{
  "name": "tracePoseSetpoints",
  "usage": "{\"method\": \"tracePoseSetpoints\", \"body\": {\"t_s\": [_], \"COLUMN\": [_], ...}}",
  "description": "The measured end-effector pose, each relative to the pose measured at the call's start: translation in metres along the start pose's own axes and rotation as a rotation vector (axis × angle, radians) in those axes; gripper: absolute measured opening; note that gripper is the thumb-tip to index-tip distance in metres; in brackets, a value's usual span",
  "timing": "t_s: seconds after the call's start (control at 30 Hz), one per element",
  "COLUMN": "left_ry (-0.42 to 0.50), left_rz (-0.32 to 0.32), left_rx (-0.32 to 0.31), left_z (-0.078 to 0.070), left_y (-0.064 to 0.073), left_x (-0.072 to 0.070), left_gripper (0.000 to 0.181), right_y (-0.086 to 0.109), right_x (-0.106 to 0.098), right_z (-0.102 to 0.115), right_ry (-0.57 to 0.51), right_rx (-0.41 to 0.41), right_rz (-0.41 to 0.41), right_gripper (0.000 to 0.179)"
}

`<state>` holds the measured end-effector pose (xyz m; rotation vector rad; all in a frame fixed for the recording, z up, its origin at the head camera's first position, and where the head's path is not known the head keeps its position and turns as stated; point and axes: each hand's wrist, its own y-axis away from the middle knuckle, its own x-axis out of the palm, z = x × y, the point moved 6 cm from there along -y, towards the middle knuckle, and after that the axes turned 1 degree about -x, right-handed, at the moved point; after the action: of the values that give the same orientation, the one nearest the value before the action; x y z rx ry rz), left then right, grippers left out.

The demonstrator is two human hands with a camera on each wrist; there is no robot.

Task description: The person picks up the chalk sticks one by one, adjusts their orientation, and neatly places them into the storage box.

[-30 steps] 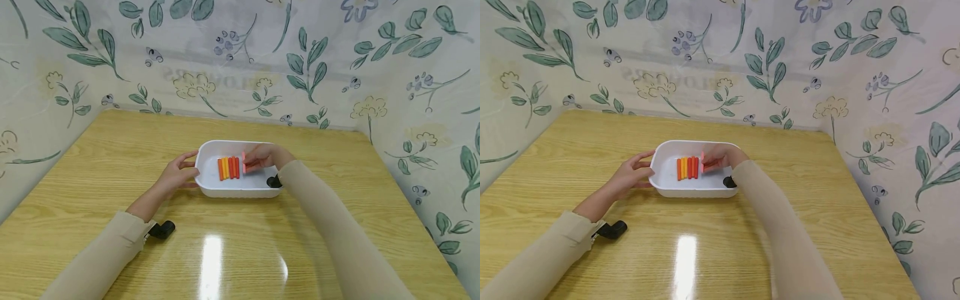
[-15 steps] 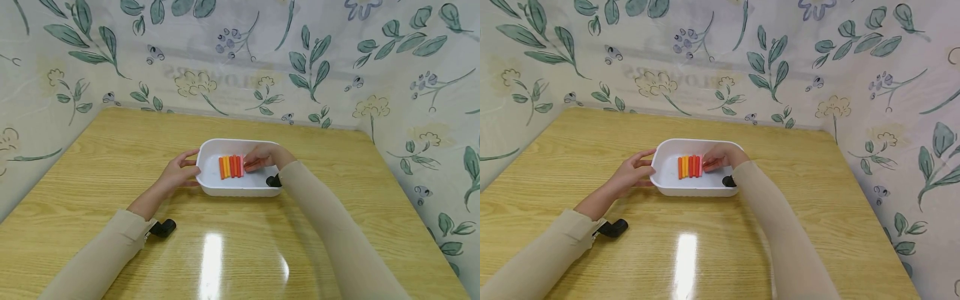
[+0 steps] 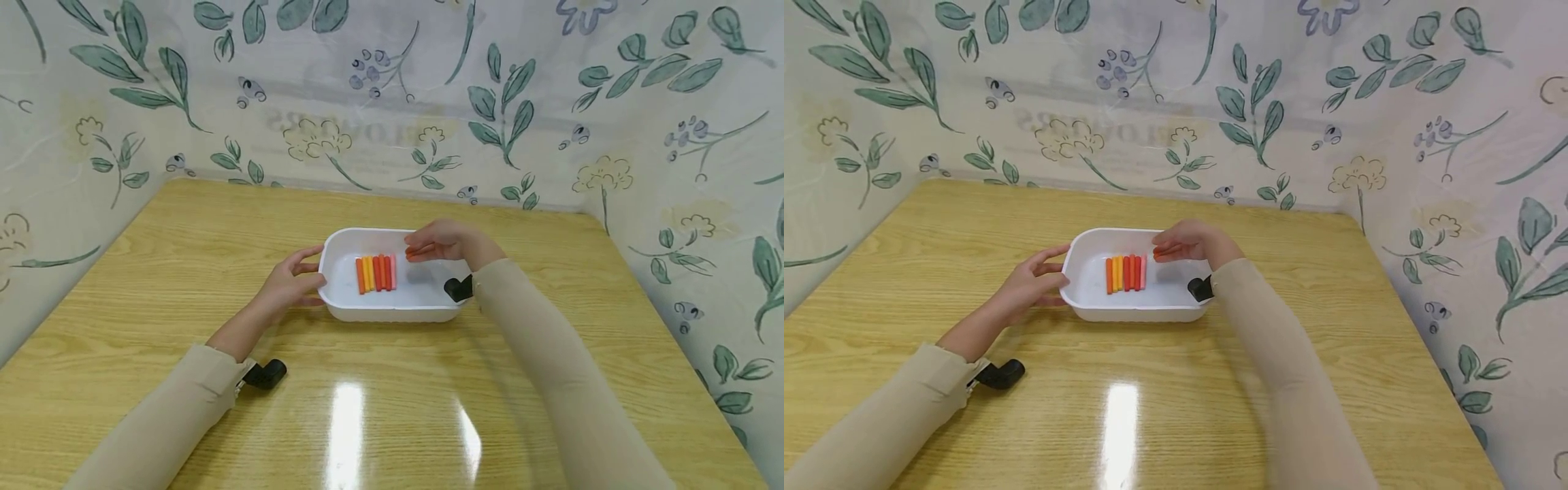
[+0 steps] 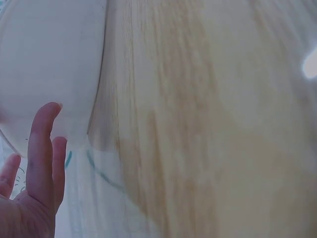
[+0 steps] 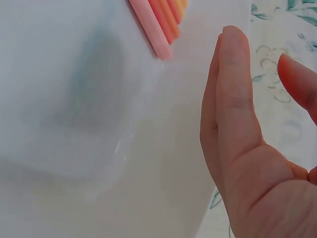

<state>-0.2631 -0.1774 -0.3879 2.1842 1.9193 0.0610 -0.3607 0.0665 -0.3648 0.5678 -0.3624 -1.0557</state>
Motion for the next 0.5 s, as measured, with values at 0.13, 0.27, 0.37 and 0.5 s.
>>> {"method": "tracePoseSetpoints", "body": {"t_s": [0.13, 0.27, 0.37, 0.5], "left_ry": [-0.001, -0.007, -0.014, -0.014], "left_rz": [-0.001, 0.001, 0.001, 0.002], "left_rx": [0.005, 0.006, 0.003, -0.002], "left_z": [-0.001, -0.002, -0.002, -0.001], "left_y": [0.0, 0.0, 0.001, 0.001], "left_x": [0.0, 0.0, 0.001, 0.003], "left_gripper": [0.067, 0.067, 0.067, 0.067], "right_y": [0.009, 0.019, 0.026, 0.034], "right_x": [-0.007, -0.014, -0.02, -0.029], "right_z": [0.003, 0.002, 0.0, -0.003], "right_ry": [-0.023, -0.052, -0.072, -0.099], "right_rx": [-0.031, -0.047, -0.053, -0.078], "right_rz": [0.008, 0.007, 0.009, 0.005], "right_gripper": [0.042, 0.044, 0.045, 0.045]}}
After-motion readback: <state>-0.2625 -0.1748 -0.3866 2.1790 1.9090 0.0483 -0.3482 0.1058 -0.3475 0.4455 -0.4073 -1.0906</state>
